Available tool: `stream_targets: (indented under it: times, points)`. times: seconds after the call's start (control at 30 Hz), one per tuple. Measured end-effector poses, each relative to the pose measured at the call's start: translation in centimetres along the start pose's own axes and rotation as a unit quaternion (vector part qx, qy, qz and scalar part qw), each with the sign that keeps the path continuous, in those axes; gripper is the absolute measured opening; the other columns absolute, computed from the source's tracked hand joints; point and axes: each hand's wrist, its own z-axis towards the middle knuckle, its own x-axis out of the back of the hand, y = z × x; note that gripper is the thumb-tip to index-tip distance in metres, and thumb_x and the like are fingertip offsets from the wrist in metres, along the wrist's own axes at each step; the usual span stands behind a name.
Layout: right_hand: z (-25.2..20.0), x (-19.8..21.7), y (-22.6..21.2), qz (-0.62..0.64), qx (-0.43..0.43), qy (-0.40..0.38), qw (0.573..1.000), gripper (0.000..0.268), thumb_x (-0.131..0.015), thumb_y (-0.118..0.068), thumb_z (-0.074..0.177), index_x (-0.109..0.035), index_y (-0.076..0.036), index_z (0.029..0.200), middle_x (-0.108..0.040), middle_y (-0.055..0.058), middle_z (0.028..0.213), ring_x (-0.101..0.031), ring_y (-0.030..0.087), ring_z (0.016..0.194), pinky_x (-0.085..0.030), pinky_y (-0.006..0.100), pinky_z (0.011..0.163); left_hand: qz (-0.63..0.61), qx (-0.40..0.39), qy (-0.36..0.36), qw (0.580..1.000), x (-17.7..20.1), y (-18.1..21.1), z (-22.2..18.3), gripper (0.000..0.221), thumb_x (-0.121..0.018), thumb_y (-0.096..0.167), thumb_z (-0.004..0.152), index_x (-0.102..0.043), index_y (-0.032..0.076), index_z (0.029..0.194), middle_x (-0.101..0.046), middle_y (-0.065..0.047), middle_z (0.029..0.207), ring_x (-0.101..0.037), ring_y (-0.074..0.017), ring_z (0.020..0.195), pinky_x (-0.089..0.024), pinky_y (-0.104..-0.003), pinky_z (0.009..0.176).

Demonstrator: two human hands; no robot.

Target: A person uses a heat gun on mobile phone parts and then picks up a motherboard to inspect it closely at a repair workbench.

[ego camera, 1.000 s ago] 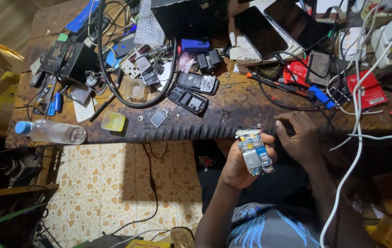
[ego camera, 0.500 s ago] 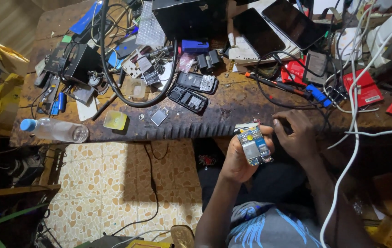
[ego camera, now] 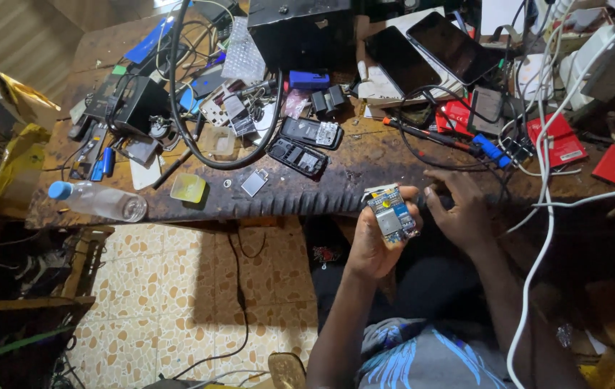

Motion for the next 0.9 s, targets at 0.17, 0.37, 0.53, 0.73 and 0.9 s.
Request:
stream_targets:
  times: [0.17, 0.37, 0.53, 0.73, 0.9]
  points:
    - [-0.5, 1.1, 0.1, 0.040, 0.019, 0.016, 0.999, 0.036, -0.057, -0.018, 0.084, -0.055, -0.003, 0.117, -0.058, 0.013, 0.093, -0.056, 0.025, 0.083, -0.047, 0.033, 0.065, 0.035, -0.012, 0.015, 0.999, 0.3, -0.1, -0.4, 0.078, -0.061, 0.048, 0.074, -0.041, -0.014, 0.117, -0.062, -0.016, 0.092, -0.064, -0.0152, 0.079, -0.054, -0.024, 0.067]
    - [-0.4, 5.4, -7.2, 0.036, 0.121, -0.013, 0.992, 0.053, -0.061, -0.038, 0.073, -0.054, -0.010, 0.119, -0.047, 0.013, 0.119, -0.050, 0.026, 0.100, -0.043, 0.034, 0.078, 0.103, -0.041, 0.028, 0.993, -0.3, -0.1, -0.1, 0.078, -0.061, 0.050, 0.072, -0.044, -0.013, 0.116, -0.062, -0.015, 0.093, -0.064, -0.0127, 0.081, -0.054, -0.023, 0.070]
    - [0.3, 5.3, -8.7, -0.028, 0.189, -0.009, 0.982, 0.045, -0.063, -0.038, 0.073, -0.061, -0.016, 0.111, -0.046, 0.013, 0.120, -0.050, 0.025, 0.100, -0.043, 0.030, 0.076, 0.147, -0.041, 0.033, 0.988, -1.5, 0.1, -0.2, 0.076, -0.058, 0.052, 0.073, -0.046, -0.011, 0.115, -0.062, -0.013, 0.092, -0.063, -0.0104, 0.081, -0.052, -0.022, 0.072]
    - [0.7, 4.0, -9.0, -0.021, 0.205, 0.005, 0.979, 0.033, -0.065, -0.028, 0.074, -0.065, -0.018, 0.105, -0.049, 0.013, 0.117, -0.051, 0.027, 0.100, -0.040, 0.033, 0.082, 0.161, -0.071, 0.042, 0.983, -2.4, 0.0, -0.2, 0.073, -0.058, 0.052, 0.075, -0.048, -0.008, 0.114, -0.060, -0.012, 0.092, -0.061, -0.0086, 0.082, -0.051, -0.019, 0.070]
    - [0.4, 3.1, -8.6, -0.007, 0.200, 0.018, 0.980, 0.028, -0.060, -0.026, 0.079, -0.065, -0.017, 0.106, -0.049, 0.014, 0.118, -0.050, 0.030, 0.102, -0.039, 0.035, 0.083, 0.164, -0.097, 0.051, 0.980, -2.0, 0.1, 0.0, 0.067, -0.060, 0.048, 0.076, -0.049, -0.007, 0.113, -0.059, -0.012, 0.092, -0.060, -0.0100, 0.082, -0.051, -0.019, 0.070]
